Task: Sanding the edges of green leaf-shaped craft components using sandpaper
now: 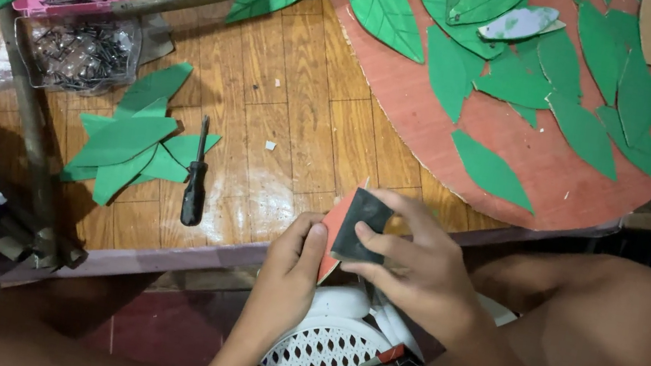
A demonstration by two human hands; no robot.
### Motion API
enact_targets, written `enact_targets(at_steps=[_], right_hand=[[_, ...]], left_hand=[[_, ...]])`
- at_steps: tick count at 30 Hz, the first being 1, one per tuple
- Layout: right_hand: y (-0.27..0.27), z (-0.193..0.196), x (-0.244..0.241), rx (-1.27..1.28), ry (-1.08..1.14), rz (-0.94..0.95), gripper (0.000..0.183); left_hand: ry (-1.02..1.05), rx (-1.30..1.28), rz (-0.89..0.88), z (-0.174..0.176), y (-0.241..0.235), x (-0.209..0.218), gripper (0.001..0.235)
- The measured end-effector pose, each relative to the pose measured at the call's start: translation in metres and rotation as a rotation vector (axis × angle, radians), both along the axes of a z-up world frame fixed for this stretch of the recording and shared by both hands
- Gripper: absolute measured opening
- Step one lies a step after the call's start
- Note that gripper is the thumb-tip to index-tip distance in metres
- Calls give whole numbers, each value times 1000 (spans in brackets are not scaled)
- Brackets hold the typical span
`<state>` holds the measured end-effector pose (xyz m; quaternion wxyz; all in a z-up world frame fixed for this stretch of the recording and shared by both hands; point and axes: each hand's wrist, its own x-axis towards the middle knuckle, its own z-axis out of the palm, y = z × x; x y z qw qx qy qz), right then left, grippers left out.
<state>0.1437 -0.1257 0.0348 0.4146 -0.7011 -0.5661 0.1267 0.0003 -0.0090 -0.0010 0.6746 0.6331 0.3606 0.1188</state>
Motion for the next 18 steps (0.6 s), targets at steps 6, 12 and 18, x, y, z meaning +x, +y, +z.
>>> enact_targets(at_steps=[6, 12, 18], right_hand=[[-5, -13, 0, 89, -50, -48, 40], [-18, -24, -3, 179, -68, -40, 58], [-11, -13, 9, 202, -376, 154, 37]], left_hand=[[-24, 35, -8, 2, 0, 2, 30], [-80, 1, -73, 10, 2, -1, 31], [-95, 28, -60, 7, 4, -4, 33]])
